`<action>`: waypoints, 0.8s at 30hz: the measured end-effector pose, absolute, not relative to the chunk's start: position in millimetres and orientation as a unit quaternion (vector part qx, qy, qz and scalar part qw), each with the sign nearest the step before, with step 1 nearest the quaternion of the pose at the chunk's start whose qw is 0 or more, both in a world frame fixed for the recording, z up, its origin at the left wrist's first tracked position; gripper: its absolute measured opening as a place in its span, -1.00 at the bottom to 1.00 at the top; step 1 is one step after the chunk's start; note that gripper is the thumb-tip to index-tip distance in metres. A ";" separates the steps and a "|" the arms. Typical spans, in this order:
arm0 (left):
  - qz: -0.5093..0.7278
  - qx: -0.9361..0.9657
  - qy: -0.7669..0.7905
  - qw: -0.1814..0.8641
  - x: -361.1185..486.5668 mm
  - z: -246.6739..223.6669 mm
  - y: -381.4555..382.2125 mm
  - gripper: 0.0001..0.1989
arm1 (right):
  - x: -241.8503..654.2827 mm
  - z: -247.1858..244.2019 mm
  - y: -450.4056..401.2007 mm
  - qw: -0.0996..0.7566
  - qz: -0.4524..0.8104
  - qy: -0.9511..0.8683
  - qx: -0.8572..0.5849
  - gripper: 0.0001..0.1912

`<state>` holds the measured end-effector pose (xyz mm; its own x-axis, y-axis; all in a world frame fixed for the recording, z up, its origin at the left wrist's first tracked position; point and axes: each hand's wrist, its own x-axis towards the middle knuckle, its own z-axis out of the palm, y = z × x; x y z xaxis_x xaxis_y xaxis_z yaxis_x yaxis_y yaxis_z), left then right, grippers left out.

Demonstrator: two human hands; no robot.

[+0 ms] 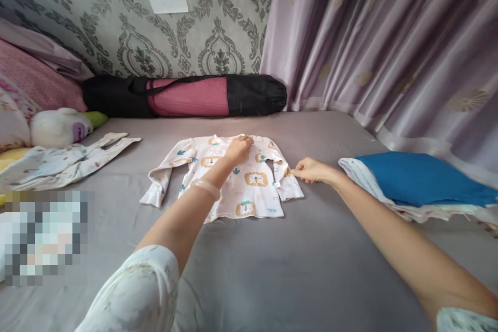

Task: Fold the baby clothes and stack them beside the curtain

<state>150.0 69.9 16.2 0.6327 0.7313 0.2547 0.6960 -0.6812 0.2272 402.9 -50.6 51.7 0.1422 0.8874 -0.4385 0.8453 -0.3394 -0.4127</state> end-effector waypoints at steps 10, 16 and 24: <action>0.248 0.887 0.377 0.097 176.8 -9.8 62.1 -0.63 | 393.9 43.9 -54.8 0.087 0.305 -0.613 -0.723 -0.83; 0.242 0.887 0.382 0.093 176.1 -11.9 62.8 -0.63 | 403.4 58.3 -47.6 0.141 0.376 -0.573 -0.715 -0.84; 0.173 0.881 0.427 0.106 179.3 -2.8 56.1 -0.57 | 465.6 57.2 -19.8 0.173 0.180 -0.511 -0.823 -0.72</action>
<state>179.3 56.1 -2.8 0.5757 0.7891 0.2143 0.7155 -0.6130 0.3350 465.6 -19.8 57.2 0.4136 0.9026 -0.1196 0.7782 -0.4186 -0.4682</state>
